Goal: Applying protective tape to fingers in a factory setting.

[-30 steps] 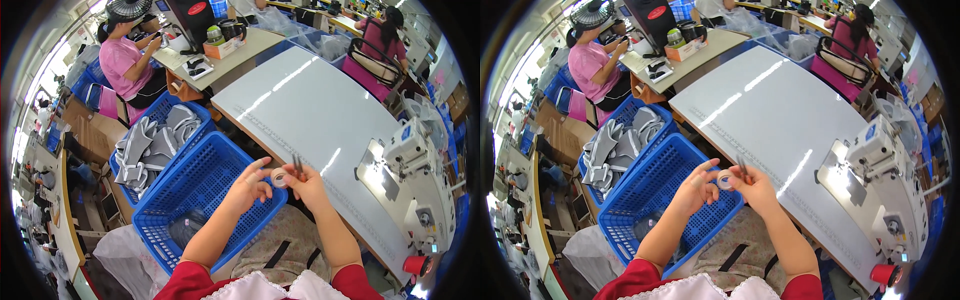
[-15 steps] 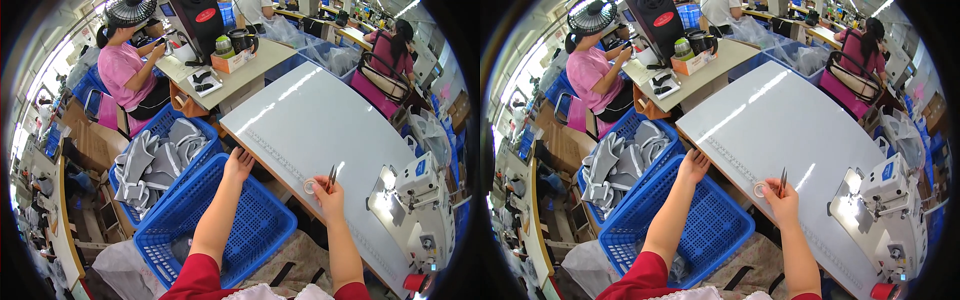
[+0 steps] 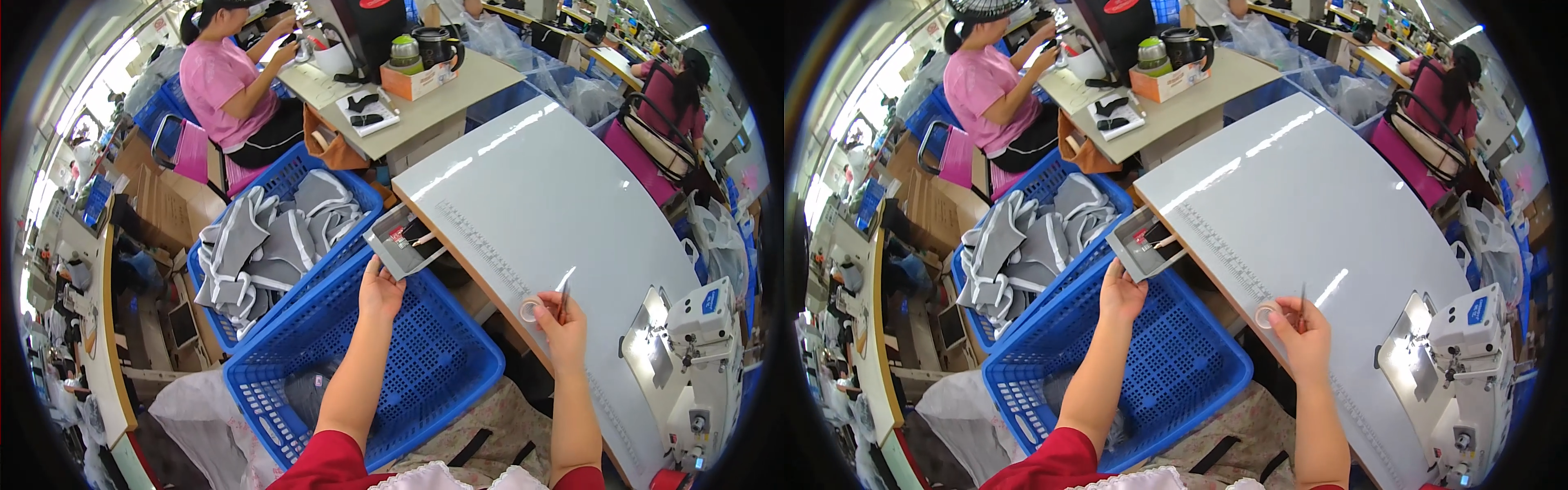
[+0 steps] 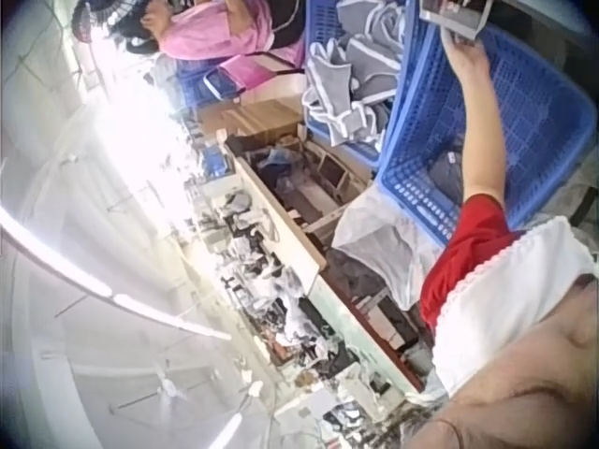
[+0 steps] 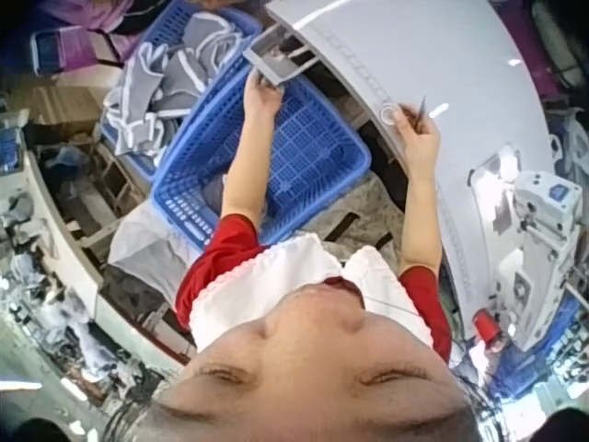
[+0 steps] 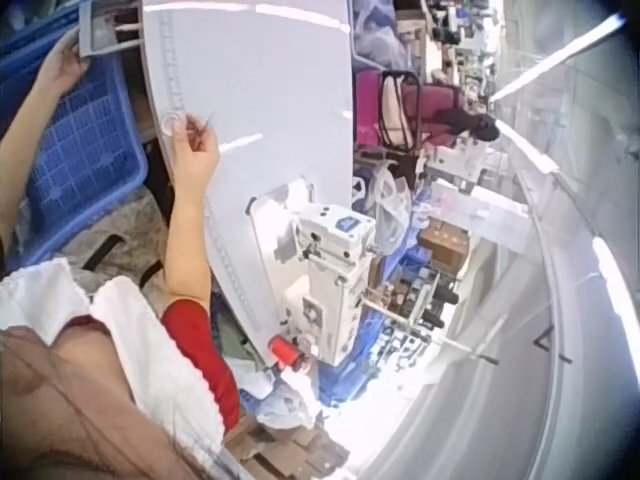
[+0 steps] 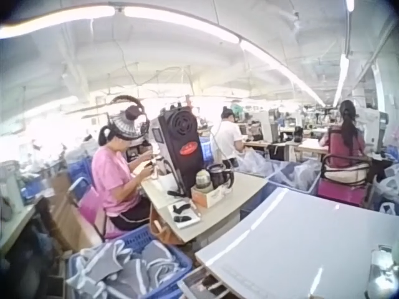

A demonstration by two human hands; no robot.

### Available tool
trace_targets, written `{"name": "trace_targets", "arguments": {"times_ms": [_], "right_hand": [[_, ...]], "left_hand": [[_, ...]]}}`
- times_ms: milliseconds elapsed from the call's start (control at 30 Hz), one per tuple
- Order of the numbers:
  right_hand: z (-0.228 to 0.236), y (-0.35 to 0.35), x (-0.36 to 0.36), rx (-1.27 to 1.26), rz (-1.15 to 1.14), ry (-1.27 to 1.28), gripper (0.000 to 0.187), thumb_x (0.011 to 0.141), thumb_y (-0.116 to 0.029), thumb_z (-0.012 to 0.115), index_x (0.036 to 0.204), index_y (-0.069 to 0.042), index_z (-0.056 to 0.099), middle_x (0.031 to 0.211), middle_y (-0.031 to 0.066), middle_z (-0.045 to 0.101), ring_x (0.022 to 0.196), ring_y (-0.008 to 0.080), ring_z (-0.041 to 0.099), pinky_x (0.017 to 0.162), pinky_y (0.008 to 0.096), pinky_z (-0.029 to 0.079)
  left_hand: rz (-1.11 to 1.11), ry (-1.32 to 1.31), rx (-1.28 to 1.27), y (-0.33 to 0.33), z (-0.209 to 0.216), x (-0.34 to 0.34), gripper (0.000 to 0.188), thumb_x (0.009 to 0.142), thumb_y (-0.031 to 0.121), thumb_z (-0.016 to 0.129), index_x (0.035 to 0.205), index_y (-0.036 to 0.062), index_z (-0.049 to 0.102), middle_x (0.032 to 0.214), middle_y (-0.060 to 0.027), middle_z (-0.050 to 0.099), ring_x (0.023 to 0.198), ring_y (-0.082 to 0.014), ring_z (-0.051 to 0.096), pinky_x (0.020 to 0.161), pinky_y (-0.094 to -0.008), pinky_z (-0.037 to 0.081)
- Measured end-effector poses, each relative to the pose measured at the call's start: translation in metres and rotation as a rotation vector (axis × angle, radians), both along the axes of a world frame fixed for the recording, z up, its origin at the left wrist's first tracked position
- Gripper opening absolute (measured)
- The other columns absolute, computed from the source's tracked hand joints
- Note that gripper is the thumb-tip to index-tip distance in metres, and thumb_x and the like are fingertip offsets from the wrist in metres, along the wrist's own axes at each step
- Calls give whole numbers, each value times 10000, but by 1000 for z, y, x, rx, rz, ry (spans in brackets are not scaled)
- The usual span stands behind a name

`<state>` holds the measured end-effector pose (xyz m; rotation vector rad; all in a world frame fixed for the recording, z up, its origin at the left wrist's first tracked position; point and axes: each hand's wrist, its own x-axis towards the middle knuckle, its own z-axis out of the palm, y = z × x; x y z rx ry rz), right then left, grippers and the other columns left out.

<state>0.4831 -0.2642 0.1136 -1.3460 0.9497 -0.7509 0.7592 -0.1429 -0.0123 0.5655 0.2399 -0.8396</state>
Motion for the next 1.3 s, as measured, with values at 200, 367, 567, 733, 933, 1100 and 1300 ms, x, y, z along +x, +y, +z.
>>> {"name": "trace_targets", "arguments": {"times_ms": [200,367,567,733,933,1100,1300], "right_hand": [[-4,29,101,-141,318,-88,389,745,-47,748,1092,10,582,999,81,632,910,154,610,801,281,489],[-34,22,189,-540,402,57,352,709,-103,725,1022,-5,596,954,130,623,825,269,626,747,345,502],[-51,28,223,-806,509,234,221,733,-142,649,943,-78,620,910,80,599,840,296,611,711,415,495],[-51,27,217,-894,584,241,199,705,-166,640,878,-71,660,877,77,631,808,293,622,686,410,505],[-44,25,206,-850,597,237,216,705,-165,624,893,-66,662,879,92,644,802,296,627,682,401,505],[10,17,156,-707,437,150,220,724,-147,640,924,-57,653,871,109,642,776,302,629,671,367,507],[-2,-18,56,-609,104,163,243,768,-53,668,1001,3,633,815,77,627,695,141,595,622,258,467]], "left_hand": [[9,-14,-17,32,-10,9,203,930,264,542,1057,116,597,1012,-6,663,929,-149,606,776,-279,468],[13,0,21,22,-3,-2,237,954,263,499,1144,136,563,1090,-10,641,966,-148,600,775,-277,474],[36,23,26,25,-2,-5,266,975,266,465,1179,112,539,1123,-32,625,1010,-165,595,834,-300,485],[19,-27,19,25,-2,-2,296,987,281,430,1194,91,524,1147,-50,619,1025,-173,592,860,-310,482],[31,-25,-25,21,-3,-2,291,991,273,418,1186,87,528,1123,-53,631,1021,-176,599,875,-318,482],[65,19,14,22,-1,0,251,976,258,463,1130,90,567,1084,-36,643,989,-169,602,833,-294,481],[25,24,-78,0,-2,-4,232,957,243,509,1113,89,586,1066,-40,645,961,-174,592,795,-293,469]]}}
